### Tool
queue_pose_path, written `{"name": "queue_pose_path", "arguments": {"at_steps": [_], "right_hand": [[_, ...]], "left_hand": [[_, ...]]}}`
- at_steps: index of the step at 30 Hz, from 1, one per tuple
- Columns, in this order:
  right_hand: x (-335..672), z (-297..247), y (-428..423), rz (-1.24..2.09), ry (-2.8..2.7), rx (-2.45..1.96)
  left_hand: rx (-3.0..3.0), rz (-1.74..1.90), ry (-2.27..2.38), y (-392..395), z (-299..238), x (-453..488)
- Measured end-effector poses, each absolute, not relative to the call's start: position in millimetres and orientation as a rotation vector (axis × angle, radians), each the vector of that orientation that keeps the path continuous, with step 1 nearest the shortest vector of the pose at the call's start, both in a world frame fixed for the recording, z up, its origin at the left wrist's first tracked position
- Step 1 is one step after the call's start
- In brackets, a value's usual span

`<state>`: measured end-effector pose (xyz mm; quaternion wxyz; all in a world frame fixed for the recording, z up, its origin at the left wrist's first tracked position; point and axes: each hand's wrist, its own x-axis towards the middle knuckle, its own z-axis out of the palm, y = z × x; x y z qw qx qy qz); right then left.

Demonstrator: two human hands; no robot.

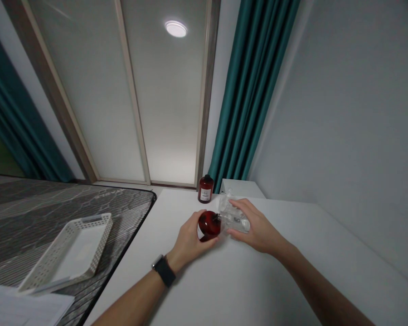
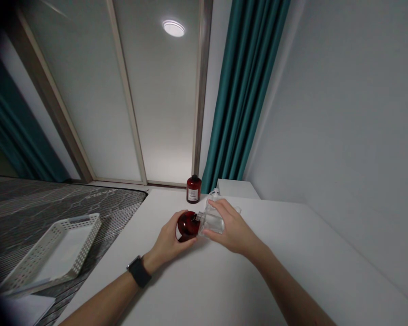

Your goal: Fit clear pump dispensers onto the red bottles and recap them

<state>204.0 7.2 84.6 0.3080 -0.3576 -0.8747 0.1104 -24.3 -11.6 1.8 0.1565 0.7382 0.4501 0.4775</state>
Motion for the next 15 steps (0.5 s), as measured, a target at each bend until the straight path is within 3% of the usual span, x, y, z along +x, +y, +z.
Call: {"name": "queue_pose_path", "arguments": {"at_steps": [15], "right_hand": [[203.5,89.4,6.9,0.293,-2.337,-0.952]], "left_hand": [[2.102,1.411,1.281,-11.6,1.8,-24.2]]}}
